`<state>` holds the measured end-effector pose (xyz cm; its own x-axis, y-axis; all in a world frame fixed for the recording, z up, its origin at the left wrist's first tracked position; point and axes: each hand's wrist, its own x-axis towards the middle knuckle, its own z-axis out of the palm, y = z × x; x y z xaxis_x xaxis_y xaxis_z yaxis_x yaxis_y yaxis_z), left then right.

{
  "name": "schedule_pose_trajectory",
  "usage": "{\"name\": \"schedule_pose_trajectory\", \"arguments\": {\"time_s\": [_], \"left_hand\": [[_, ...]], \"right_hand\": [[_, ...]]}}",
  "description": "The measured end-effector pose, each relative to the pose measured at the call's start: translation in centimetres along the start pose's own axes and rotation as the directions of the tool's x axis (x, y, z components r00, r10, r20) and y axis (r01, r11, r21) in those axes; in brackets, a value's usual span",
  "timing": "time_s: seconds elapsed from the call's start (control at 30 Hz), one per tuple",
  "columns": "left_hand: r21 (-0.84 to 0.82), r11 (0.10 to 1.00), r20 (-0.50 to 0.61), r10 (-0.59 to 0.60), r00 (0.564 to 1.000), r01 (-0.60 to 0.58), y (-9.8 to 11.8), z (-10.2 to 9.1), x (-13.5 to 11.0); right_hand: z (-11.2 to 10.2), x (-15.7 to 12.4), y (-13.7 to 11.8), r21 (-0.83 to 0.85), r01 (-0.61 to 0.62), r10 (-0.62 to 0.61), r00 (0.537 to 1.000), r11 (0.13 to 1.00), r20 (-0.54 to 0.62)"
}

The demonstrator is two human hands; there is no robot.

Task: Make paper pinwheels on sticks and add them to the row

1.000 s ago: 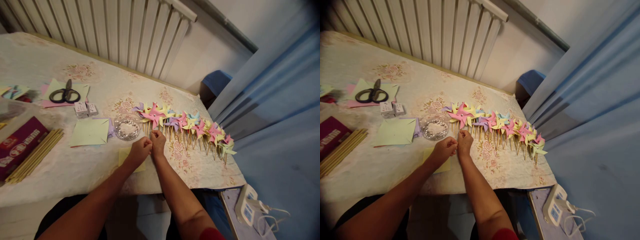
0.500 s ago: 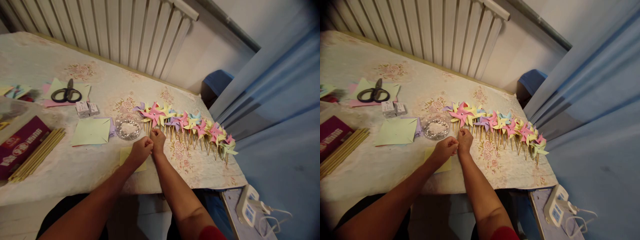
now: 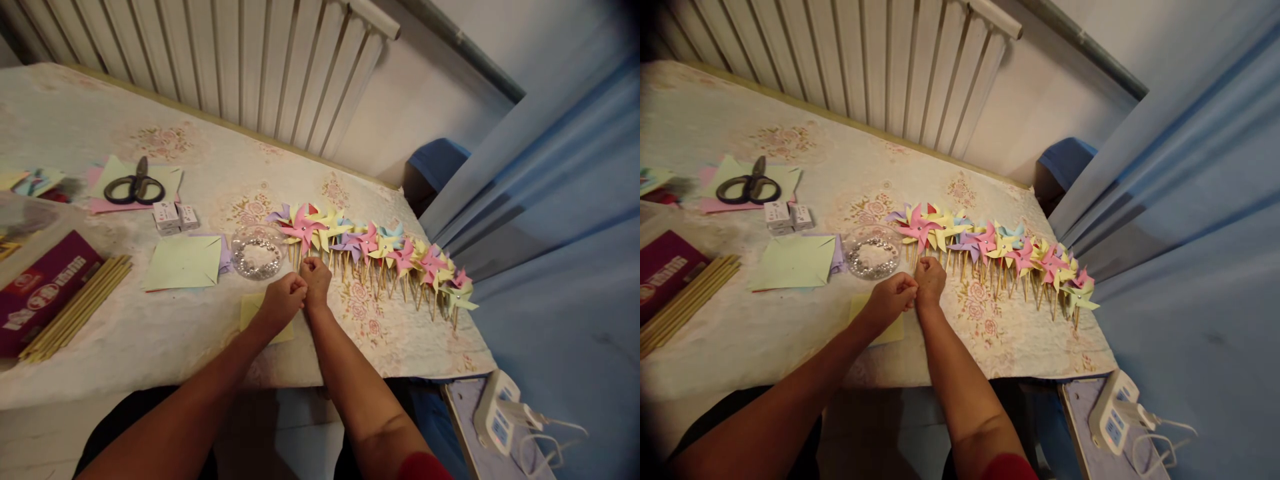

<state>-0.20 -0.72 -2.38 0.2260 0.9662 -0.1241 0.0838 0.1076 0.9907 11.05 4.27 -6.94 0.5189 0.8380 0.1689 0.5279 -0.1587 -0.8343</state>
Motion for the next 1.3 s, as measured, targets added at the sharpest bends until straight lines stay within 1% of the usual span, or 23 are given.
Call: {"name": "schedule_pose_trajectory", "arguments": {"time_s": [0.23,0.43,0.57,0.67,0.77,0.83,0.93,1.0,1.07,1.13,1.23,1.3], "left_hand": [[-0.005,1.0,0.013,-0.001,1.0,0.001,0.1,0.1,-0.1],[-0.001,1.0,0.01,0.011,1.0,-0.011,0.0,-0.3,0.1],[0.035,0.999,-0.037,0.016,0.999,-0.015,0.2,-0.9,-0.1],[0.053,0.998,-0.117,0.047,0.992,-0.041,0.5,-1.3,-0.5],[0.053,0.995,-0.217,0.1,0.971,-0.09,0.7,-1.5,-1.3],[0.037,0.994,-0.276,0.11,0.955,-0.104,0.6,-1.8,-1.8],[0.012,0.997,-0.376,0.079,0.923,-0.081,-0.2,-2.8,-2.7],[0.003,0.998,-0.454,0.059,0.889,-0.064,-1.0,-3.8,-3.4],[0.021,0.999,-0.531,0.053,0.846,-0.049,-1.9,-4.9,-4.4],[0.043,0.999,-0.587,0.033,0.809,-0.009,-2.8,-5.9,-5.5],[0.187,0.981,-0.594,0.074,0.801,0.048,-3.9,-6.9,-7.0],[0.311,0.95,-0.588,0.161,0.793,0.038,-4.4,-7.3,-7.7]], "right_hand": [[-0.2,-0.2,-0.1,0.033,0.003,-0.003,1.0,0.999,-0.014],[-0.5,-0.6,0.2,0.073,0.034,-0.029,0.997,0.997,-0.071],[-1.3,-1.0,0.5,0.131,0.004,0.009,0.996,0.991,-0.094],[-2.7,-1.9,0.8,0.166,-0.02,0.031,0.998,0.986,-0.06],[-4.8,-3.5,1.3,0.173,-0.009,0.008,1.0,0.985,0.01],[-6.3,-4.7,1.9,0.158,0.013,-0.021,0.998,0.987,0.052],[-8.1,-6.4,3.0,0.132,0.078,-0.091,0.991,0.988,0.093],[-8.9,-7.4,3.6,0.119,0.111,-0.123,0.987,0.987,0.099],[-9.3,-8.2,4.1,0.103,0.149,-0.159,0.983,0.983,0.09],[-9.4,-8.8,4.4,0.075,0.209,-0.215,0.973,0.975,0.084],[-9.3,-9.3,4.6,0.01,0.314,-0.314,0.944,0.949,0.103],[-9.2,-9.5,4.6,-0.034,0.374,-0.367,0.922,0.927,0.123]]}}
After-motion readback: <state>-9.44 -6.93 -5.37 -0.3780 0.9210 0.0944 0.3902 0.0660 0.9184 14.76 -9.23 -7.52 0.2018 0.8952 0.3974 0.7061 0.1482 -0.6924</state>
